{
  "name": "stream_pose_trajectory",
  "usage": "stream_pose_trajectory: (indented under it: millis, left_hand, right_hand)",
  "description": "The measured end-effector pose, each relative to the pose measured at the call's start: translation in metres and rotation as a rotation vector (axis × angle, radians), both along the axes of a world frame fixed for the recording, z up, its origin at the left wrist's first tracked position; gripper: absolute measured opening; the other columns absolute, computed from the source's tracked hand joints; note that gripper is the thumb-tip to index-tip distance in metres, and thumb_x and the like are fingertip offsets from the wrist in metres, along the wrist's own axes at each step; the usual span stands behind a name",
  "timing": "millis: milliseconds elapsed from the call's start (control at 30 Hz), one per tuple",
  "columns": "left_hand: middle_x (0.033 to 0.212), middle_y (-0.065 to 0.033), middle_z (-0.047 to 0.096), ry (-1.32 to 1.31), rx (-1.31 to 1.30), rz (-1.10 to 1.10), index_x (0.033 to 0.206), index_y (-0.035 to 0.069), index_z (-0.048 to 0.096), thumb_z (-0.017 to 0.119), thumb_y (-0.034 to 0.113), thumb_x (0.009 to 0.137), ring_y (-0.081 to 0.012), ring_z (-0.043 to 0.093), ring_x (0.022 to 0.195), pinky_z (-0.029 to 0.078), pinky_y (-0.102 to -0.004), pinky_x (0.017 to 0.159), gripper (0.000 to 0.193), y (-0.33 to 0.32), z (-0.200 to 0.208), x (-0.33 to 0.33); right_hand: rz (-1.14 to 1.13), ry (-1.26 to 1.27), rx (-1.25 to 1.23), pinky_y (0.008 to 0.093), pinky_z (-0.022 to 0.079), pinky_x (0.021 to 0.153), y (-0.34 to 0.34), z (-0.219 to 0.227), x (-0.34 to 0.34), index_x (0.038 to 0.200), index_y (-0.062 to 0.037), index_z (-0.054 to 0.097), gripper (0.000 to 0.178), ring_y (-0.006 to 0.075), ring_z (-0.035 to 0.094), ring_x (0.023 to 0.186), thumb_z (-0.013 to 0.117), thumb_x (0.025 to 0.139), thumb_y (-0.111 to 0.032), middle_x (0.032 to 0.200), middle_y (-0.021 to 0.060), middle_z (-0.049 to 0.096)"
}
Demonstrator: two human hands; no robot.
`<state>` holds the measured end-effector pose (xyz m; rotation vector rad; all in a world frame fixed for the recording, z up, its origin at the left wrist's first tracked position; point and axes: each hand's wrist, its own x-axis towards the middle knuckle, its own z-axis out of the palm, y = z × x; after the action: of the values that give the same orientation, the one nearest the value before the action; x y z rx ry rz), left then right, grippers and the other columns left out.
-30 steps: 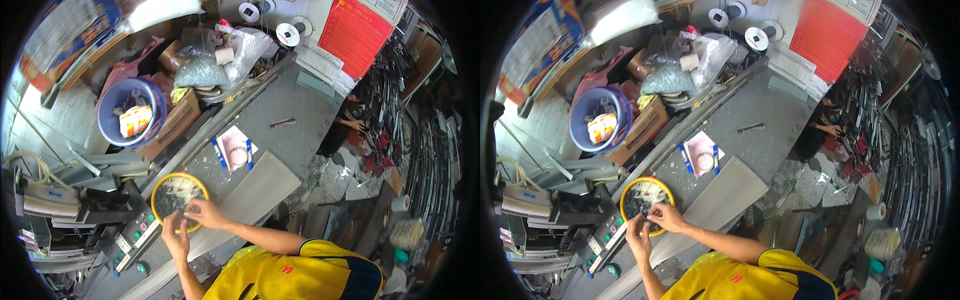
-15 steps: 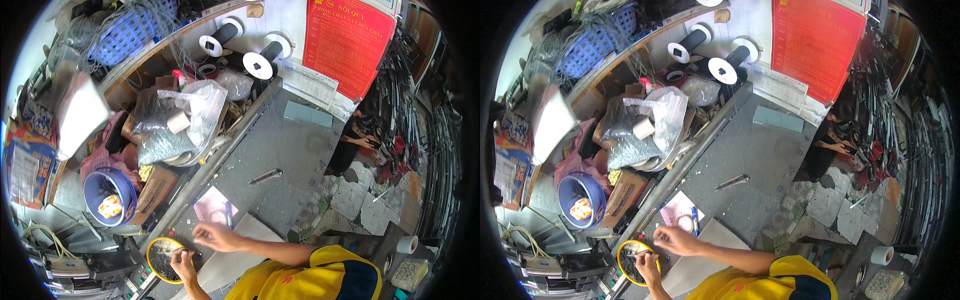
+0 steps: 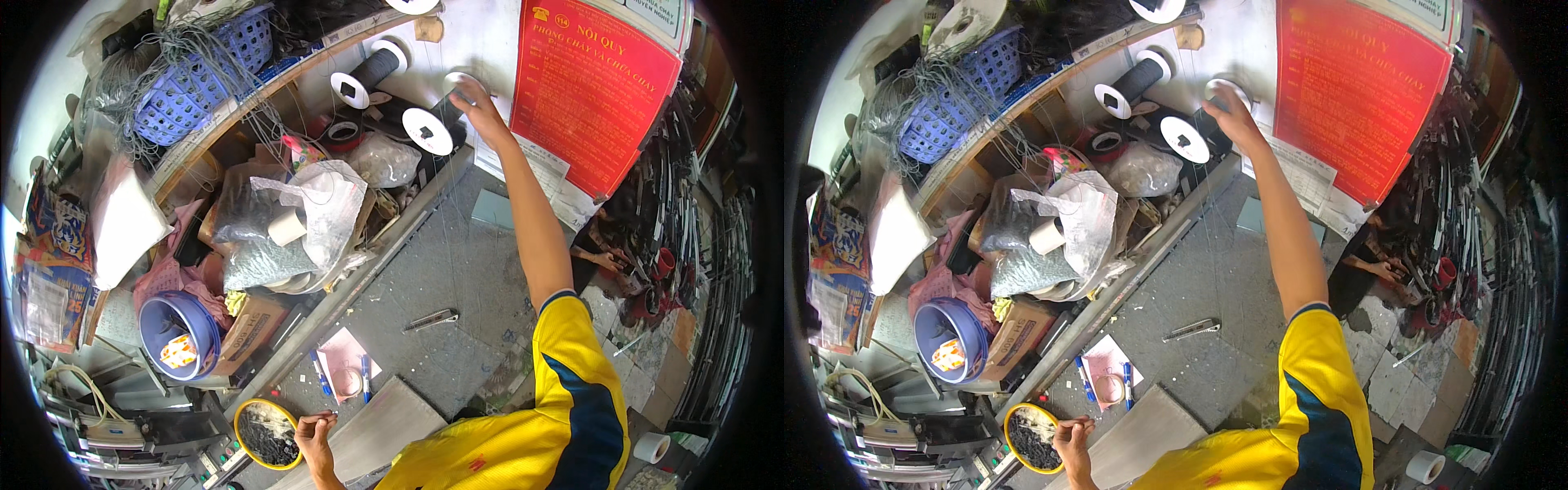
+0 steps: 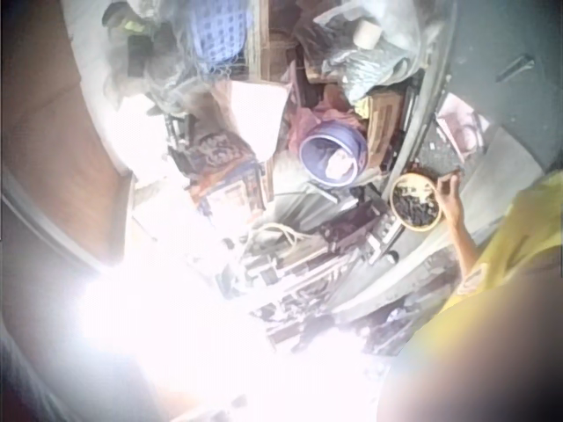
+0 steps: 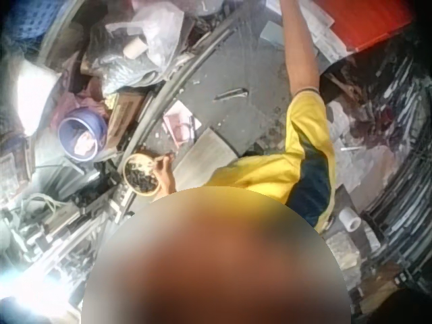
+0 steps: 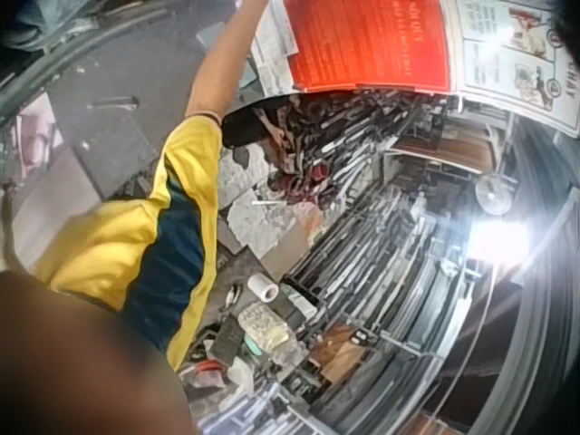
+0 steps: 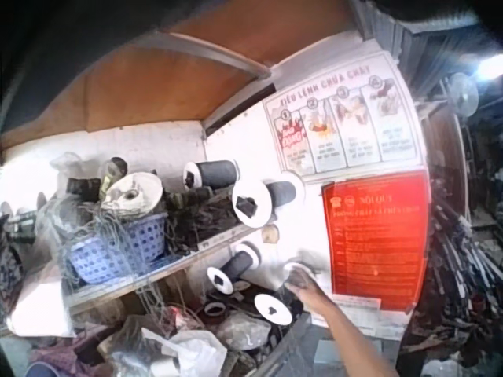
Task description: The person assembles small black plastic clips onto a long metal frame using both hands. They repeatedly pick clips from a yellow bowl, align them with slots on the frame, and press them into place. The person occasionally repositions the frame on the workbench to continue the assembly.
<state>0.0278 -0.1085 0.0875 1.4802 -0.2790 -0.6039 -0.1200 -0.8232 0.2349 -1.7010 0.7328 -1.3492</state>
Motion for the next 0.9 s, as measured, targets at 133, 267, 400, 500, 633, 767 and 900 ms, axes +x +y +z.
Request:
stream_pose_trajectory:
  millis: [133, 267, 400, 500, 633, 767, 900]
  left_hand:
    - [0.108, -0.0205, 0.075, -0.018, 0.043, -0.006, 0.105, -0.006, 0.066, 0.075, 0.009, 0.102, -0.0261, 0.077, 0.097, 0.065, -0.0383, 0.091, 0.018, -0.004, 0.005, -0.009]
    - [0.108, -0.0193, 0.075, 0.006, 0.053, 0.01, 0.105, -0.005, 0.066, 0.075, 0.01, 0.102, -0.0248, 0.077, 0.097, 0.064, -0.0371, 0.092, 0.018, -0.003, 0.003, -0.008]
    - [0.107, -0.0188, 0.076, 0.013, 0.094, -0.036, 0.105, -0.004, 0.066, 0.073, 0.006, 0.102, -0.0248, 0.076, 0.097, 0.063, -0.0375, 0.092, 0.014, -0.015, 0.003, -0.001]
    - [0.108, -0.0188, 0.076, 0.004, 0.153, -0.1, 0.106, -0.005, 0.066, 0.072, 0.003, 0.1, -0.0256, 0.076, 0.097, 0.062, -0.0382, 0.093, 0.011, -0.036, 0.006, 0.003]
    - [0.108, -0.0161, 0.077, -0.083, 0.123, -0.282, 0.107, -0.003, 0.067, 0.071, 0.003, 0.099, -0.0227, 0.074, 0.101, 0.058, -0.0367, 0.098, 0.011, -0.062, 0.014, 0.001]
    - [0.106, -0.0166, 0.077, -0.101, 0.094, -0.417, 0.107, -0.003, 0.068, 0.072, 0.012, 0.102, -0.0227, 0.075, 0.097, 0.059, -0.0386, 0.096, 0.016, -0.08, 0.009, -0.01]
    - [0.111, -0.0139, 0.077, 0.001, 0.033, -0.591, 0.106, 0.0, 0.067, 0.071, -0.001, 0.099, -0.0201, 0.072, 0.104, 0.055, -0.0358, 0.099, 0.008, -0.084, -0.002, -0.02]
  right_hand:
    - [0.104, 0.015, 0.113, 0.0332, 0.051, 0.095, 0.0, -0.017, -0.015, 0.123, 0.0006, 0.073, 0.034, 0.0166, 0.067, 0.104, 0.063, 0.111, -0.03, 0.111, 0.0077, 0.076]
    - [-0.131, -0.026, 0.052, 0.0303, 0.048, 0.077, 0.052, -0.061, -0.072, 0.109, 0.0021, 0.07, 0.033, 0.0118, 0.056, 0.079, 0.058, 0.114, -0.028, 0.092, 0.0036, 0.069]
    - [-0.12, -0.143, 0.214, 0.0312, 0.045, 0.071, 0.126, -0.106, -0.144, 0.102, 0.0003, 0.069, 0.032, 0.012, 0.049, 0.072, 0.055, 0.114, -0.026, 0.076, -0.0009, 0.045]
    - [-0.229, -0.006, 0.228, 0.0313, 0.043, 0.069, 0.195, -0.136, -0.187, 0.099, 0.0005, 0.068, 0.034, 0.0117, 0.05, 0.071, 0.054, 0.114, -0.026, 0.074, 0.0001, 0.05]
    - [-0.265, 0.126, 0.294, 0.0307, 0.042, 0.068, 0.29, -0.158, -0.228, 0.098, 0.0006, 0.068, 0.033, 0.011, 0.052, 0.071, 0.055, 0.114, -0.026, 0.074, 0.0011, 0.057]
    - [-0.302, 0.226, 0.414, 0.0314, 0.043, 0.068, 0.371, -0.163, -0.252, 0.099, 0.0002, 0.069, 0.031, 0.0104, 0.054, 0.072, 0.058, 0.113, -0.025, 0.076, 0.0023, 0.061]
    - [-0.35, 0.307, 0.384, 0.0323, 0.046, 0.069, 0.436, -0.166, -0.262, 0.102, -0.0007, 0.071, 0.031, 0.0108, 0.057, 0.074, 0.059, 0.113, -0.027, 0.078, 0.0036, 0.064]
